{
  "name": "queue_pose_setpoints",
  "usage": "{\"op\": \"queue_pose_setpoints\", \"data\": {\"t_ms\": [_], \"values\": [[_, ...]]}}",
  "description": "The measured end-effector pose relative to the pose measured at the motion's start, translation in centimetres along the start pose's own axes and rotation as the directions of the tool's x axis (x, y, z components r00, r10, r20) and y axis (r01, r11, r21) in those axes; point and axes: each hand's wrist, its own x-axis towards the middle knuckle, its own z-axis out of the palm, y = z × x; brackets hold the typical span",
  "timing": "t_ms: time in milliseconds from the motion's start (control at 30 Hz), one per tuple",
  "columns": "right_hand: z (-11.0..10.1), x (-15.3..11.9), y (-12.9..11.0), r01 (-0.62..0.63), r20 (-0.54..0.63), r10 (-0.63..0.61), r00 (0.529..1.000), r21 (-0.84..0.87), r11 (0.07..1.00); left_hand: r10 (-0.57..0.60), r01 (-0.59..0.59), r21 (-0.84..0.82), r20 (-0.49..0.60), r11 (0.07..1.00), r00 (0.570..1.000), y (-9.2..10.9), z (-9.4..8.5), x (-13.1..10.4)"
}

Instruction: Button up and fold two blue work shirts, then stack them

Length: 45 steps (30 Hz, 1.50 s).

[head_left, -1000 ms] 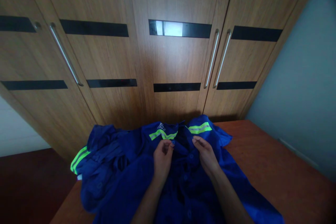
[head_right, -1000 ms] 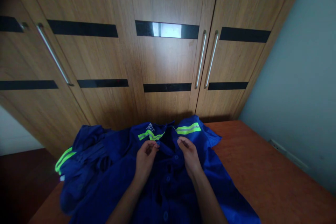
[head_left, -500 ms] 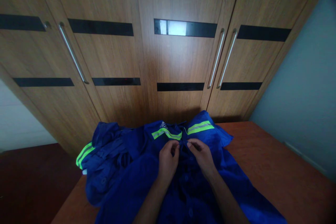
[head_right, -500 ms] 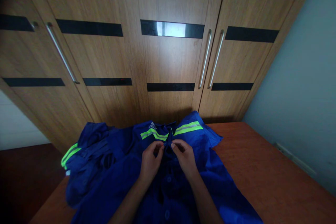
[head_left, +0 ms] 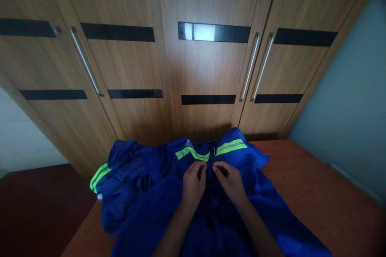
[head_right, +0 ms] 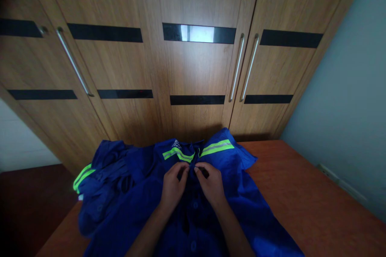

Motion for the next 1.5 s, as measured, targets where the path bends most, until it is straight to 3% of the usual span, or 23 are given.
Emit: {"op": "queue_pose_setpoints", "data": {"t_ms": [200, 533, 633, 733, 900, 1033, 1200, 1500], "values": [[0.2, -0.1, 0.2, 0.007, 0.006, -0.007, 1.000, -0.032, 0.999, 0.006, -0.005, -0.035, 0.029, 0.999, 1.000, -0.1, 0.1, 0.0], [0.1, -0.2, -0.9, 0.182, 0.130, -0.180, 0.975, -0.002, 0.983, 0.028, -0.028, 0.003, 0.008, 1.000, 1.000, -0.6, 0.5, -0.2], [0.1, -0.3, -1.1, 0.190, 0.163, -0.188, 0.969, 0.002, 0.982, -0.011, 0.012, -0.034, 0.015, 0.999, 1.000, -0.7, 0.6, -0.2], [0.2, -0.3, -1.0, 0.214, 0.165, -0.209, 0.964, -0.013, 0.977, -0.130, 0.131, -0.139, 0.017, 0.982, 0.991, -0.8, 0.7, -0.1], [0.4, -0.3, -0.9, 0.275, 0.184, -0.263, 0.947, -0.045, 0.960, -0.315, 0.315, -0.357, 0.061, 0.879, 0.947, -0.8, 0.8, 0.3], [0.4, -0.4, -1.1, 0.282, 0.169, -0.270, 0.948, -0.050, 0.958, -0.330, 0.323, -0.392, 0.052, 0.861, 0.942, -1.0, 0.8, 0.3], [0.5, -0.4, -0.6, 0.202, 0.085, -0.194, 0.977, -0.093, 0.975, -0.335, 0.324, -0.404, 0.047, 0.855, 0.941, -1.4, 1.0, 0.1], [0.5, 0.0, 0.4, 0.212, 0.081, -0.202, 0.976, -0.154, 0.965, -0.330, 0.313, -0.372, 0.018, 0.874, 0.944, -1.5, 1.3, -0.2]]}}
